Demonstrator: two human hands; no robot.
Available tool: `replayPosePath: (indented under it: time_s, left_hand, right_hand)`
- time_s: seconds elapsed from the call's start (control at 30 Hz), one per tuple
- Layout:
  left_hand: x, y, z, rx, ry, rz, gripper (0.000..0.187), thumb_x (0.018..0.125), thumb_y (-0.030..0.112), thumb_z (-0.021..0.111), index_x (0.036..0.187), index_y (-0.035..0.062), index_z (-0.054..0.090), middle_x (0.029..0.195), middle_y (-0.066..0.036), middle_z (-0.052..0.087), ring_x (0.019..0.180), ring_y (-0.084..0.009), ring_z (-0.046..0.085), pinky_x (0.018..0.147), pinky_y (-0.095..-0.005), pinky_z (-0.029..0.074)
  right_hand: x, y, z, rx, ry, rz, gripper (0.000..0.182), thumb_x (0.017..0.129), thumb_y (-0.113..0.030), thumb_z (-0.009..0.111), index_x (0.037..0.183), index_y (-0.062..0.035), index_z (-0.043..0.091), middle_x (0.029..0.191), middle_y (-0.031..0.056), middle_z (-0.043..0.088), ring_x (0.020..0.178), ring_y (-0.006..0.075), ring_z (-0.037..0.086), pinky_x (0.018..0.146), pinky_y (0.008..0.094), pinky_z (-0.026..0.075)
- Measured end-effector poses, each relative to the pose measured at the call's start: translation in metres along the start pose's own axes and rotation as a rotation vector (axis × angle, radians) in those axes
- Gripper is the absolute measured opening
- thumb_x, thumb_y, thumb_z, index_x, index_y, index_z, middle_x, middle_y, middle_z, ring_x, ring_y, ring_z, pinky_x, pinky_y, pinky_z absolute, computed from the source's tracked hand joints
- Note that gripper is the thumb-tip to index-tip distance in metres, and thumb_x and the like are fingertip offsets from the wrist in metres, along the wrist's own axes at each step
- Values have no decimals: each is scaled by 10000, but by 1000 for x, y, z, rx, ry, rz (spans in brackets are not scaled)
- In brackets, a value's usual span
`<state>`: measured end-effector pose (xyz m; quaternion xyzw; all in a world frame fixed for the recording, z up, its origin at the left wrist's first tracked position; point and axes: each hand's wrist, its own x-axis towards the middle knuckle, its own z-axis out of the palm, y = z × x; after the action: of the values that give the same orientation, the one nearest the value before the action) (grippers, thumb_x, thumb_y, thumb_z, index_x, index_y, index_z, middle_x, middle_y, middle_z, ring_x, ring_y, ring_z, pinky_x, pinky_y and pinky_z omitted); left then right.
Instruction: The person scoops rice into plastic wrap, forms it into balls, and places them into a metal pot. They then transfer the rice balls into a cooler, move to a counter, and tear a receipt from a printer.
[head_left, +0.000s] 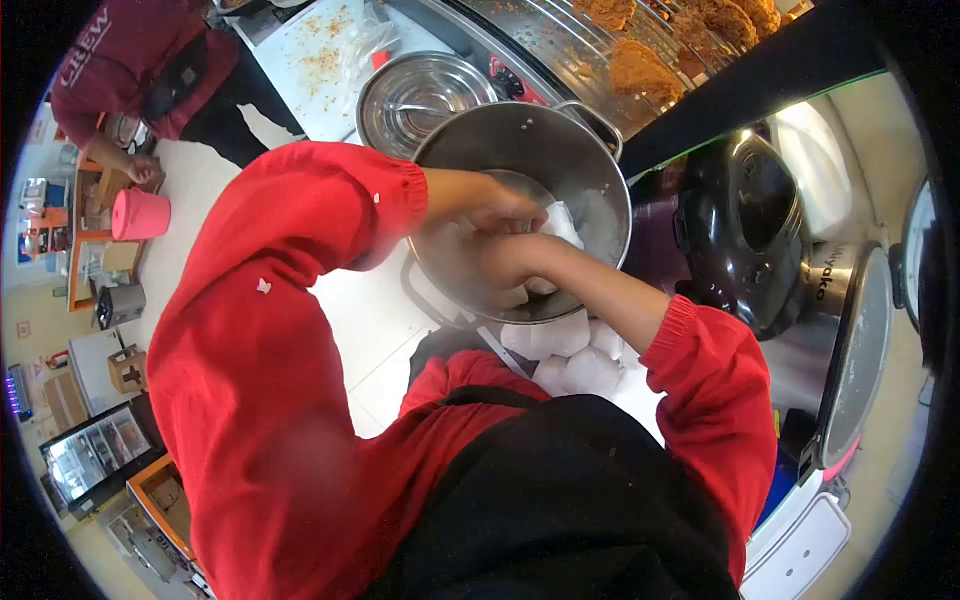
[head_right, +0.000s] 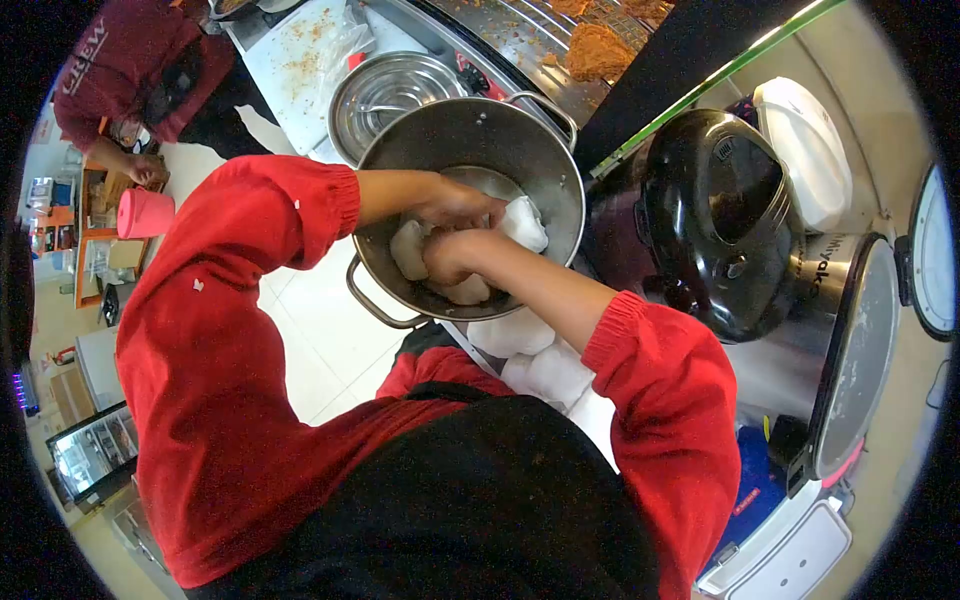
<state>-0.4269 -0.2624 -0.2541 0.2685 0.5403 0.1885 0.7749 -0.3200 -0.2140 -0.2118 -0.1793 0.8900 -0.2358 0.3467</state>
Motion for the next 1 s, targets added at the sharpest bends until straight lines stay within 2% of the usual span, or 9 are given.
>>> replayPosePath:
  time_s: [0.1,0.17,0.4,0.47,0.57,0.67,0.77,0.87,1.0]
  left_hand:
    - [1,24,13,-118,3,-216,424,844,428,371,1077,80,437,1169,-168,462,1038,-262,462,838,-409,389]
    - [-9,28,16,-167,-62,-173,477,852,398,355,1169,43,365,1296,-207,327,1138,-327,387,903,-486,356]
    - [-16,34,20,-129,-14,-181,377,835,339,378,1049,28,370,1361,-232,204,1175,-419,323,938,-530,308]
    - [-18,36,21,-100,11,-185,397,825,339,387,1070,27,382,1354,-229,227,1179,-404,329,935,-524,314]
    - [-14,32,21,-108,38,-199,433,816,345,393,1109,27,393,1340,-223,263,1172,-382,350,932,-518,321]
    - [-12,32,20,-87,29,-193,478,813,357,397,1159,27,384,1332,-216,284,1161,-373,371,929,-513,329]
    - [-13,33,20,-73,31,-194,472,816,356,393,1158,31,370,1327,-221,289,1151,-373,385,923,-513,340]
    - [-16,35,24,-72,63,-183,434,822,347,380,1122,34,357,1321,-236,292,1150,-375,386,914,-521,349]
    - [-17,36,26,-10,67,-154,384,835,335,354,1074,36,345,1317,-258,283,1152,-383,381,916,-540,342]
  right_hand:
    - [-52,-39,-36,134,-12,178,264,742,-150,525,960,-10,573,892,144,603,863,255,566,744,357,424]
    - [-105,-52,-36,80,600,-22,222,782,-178,544,932,-19,586,841,164,610,821,254,588,720,353,445]
    - [-169,6,66,404,609,341,537,775,-434,578,933,78,546,756,240,595,707,370,591,658,394,462]
    - [-145,13,75,637,235,610,680,720,-513,613,989,106,525,891,285,578,820,370,585,746,376,455]
    - [-138,6,85,710,451,518,702,687,-420,691,1145,62,465,856,201,595,807,251,593,760,295,456]
    - [-129,9,106,880,602,428,763,614,-509,704,1068,75,516,1093,250,525,998,321,531,875,345,403]
    - [-122,7,112,987,626,371,783,567,-451,753,1114,40,484,1048,233,546,989,315,537,855,356,415]
    - [-122,-15,115,459,869,414,742,580,-386,761,1127,0,441,1022,212,559,965,308,547,831,355,425]
    - [-141,-59,87,645,756,523,590,651,-300,731,1075,-42,412,981,165,565,910,289,562,803,359,432]
